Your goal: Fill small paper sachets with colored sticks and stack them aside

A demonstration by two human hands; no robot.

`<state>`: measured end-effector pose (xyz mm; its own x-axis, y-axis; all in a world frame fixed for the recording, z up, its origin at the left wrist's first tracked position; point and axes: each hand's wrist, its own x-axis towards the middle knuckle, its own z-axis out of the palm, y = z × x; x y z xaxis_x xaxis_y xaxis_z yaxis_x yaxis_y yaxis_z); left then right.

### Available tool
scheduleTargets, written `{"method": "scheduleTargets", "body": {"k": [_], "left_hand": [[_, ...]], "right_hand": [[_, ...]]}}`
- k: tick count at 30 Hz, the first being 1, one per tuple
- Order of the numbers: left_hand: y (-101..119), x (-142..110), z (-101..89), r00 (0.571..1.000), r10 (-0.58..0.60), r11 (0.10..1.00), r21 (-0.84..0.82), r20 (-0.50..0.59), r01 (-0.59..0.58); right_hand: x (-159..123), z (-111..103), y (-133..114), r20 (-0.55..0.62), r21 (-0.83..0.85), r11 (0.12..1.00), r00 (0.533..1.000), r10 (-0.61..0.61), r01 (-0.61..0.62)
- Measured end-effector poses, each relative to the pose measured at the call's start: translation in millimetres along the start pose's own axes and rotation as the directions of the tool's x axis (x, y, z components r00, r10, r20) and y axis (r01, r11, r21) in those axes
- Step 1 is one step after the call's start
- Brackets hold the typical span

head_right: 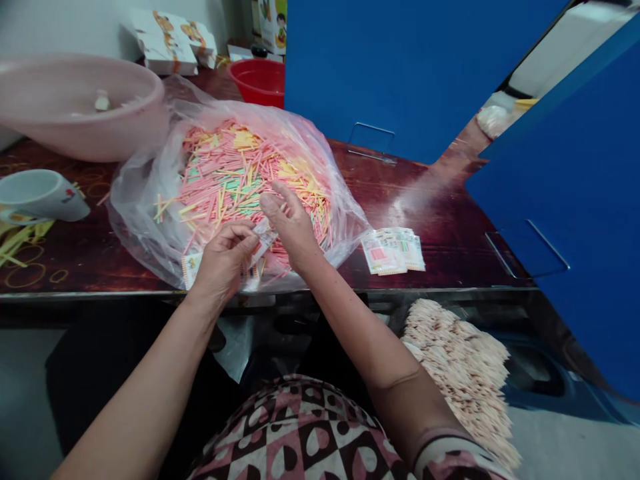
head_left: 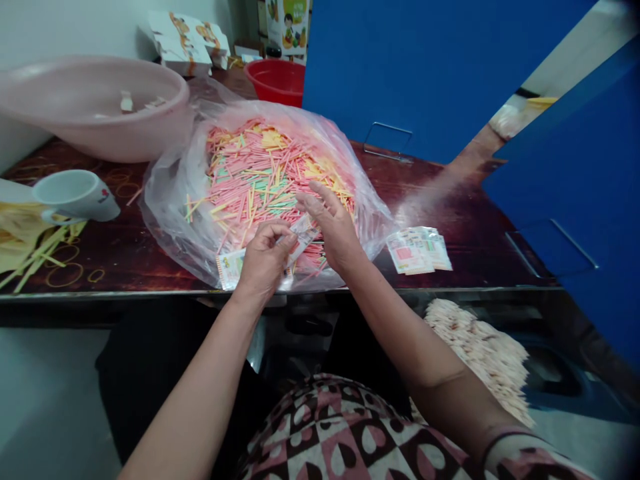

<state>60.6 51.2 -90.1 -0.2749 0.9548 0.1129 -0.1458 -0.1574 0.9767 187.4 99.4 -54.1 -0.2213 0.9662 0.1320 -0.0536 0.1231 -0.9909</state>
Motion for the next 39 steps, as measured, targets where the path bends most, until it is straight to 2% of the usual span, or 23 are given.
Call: {"method": "scheduleTargets", "body": {"k": [2,5,7,10,13,16,18,21,26,28,30,32,35,36,37,39], "left_hand": [[0.0,0.7,0.4,1.000,0.003,1.000,0.001,-0.002,-0.003],[-0.6,2.8,-0.1,1.000,0.020,1.000,0.005,-0.016,-0.020],[-1.7,5.0,-1.3,0.998,0.046,0.999,0.013,-0.046,-0.045],[-3.7,7.6,-2.4,0.986,0.121,0.992,0.053,-0.118,-0.115],[-2.9,6.4,-1.4,0.976,0.166,0.982,0.113,-0.142,-0.151],[2.7,1.6,0.2,0.993,0.086,0.995,0.051,-0.085,-0.082],[7.8,-2.0,0.2,1.000,0.007,1.000,-0.016,-0.014,-0.007],[13.0,-6.1,-1.0,0.995,-0.063,0.997,-0.034,0.080,0.065],[13.1,-8.6,-4.0,0.994,-0.042,0.999,-0.015,0.105,0.044],[14.2,-8.4,-10.2,0.995,-0.035,0.999,0.012,0.095,0.034],[17.5,-7.9,-22.6,0.998,0.010,0.994,0.105,0.055,-0.016],[21.8,-7.5,-40.1,0.994,0.108,0.946,0.304,0.022,-0.110],[23.4,-8.1,-67.5,0.969,0.216,0.735,0.634,0.119,-0.241],[21.4,-8.6,-74.5,0.962,0.218,0.659,0.701,0.166,-0.271],[18.2,-9.1,-80.0,0.957,0.210,0.599,0.747,0.200,-0.288],[9.0,-9.3,-86.3,0.957,0.191,0.519,0.805,0.220,-0.288]], "right_hand": [[-0.8,-0.4,1.7,0.009,-0.045,0.997,0.998,-0.056,0.056],[-4.0,-1.4,2.8,0.087,-0.100,0.987,0.989,-0.120,0.128],[-5.7,-3.5,4.5,0.055,-0.108,0.985,0.990,-0.131,0.136],[-7.2,-6.9,9.8,-0.041,-0.065,0.997,0.998,-0.041,0.038],[-9.4,-8.0,15.5,0.006,0.014,0.993,0.993,0.115,-0.116],[-12.4,-9.2,16.1,0.012,0.105,0.981,0.986,0.165,-0.165],[-14.3,-10.6,14.4,-0.005,0.152,0.976,0.987,0.162,-0.159],[-17.7,-9.2,14.0,-0.002,0.191,0.971,0.989,0.145,-0.142],[-25.2,1.4,18.9,-0.022,0.132,0.981,0.989,0.144,-0.140],[-27.5,-4.5,17.1,-0.041,0.113,0.989,0.994,0.100,-0.095],[-28.9,-25.0,12.7,-0.115,0.075,0.996,0.992,0.058,-0.050],[-30.3,-60.6,8.9,-0.245,-0.014,1.000,0.969,0.015,-0.019],[-34.5,-128.8,10.8,-0.375,-0.305,0.952,0.921,-0.111,-0.009],[-36.8,-150.8,14.1,-0.398,-0.415,0.909,0.906,-0.143,-0.039],[-39.4,-170.6,18.6,-0.386,-0.528,0.845,0.911,-0.147,-0.087],[-44.9,-200.8,29.6,-0.371,-0.716,0.677,0.914,-0.164,-0.170]]}}
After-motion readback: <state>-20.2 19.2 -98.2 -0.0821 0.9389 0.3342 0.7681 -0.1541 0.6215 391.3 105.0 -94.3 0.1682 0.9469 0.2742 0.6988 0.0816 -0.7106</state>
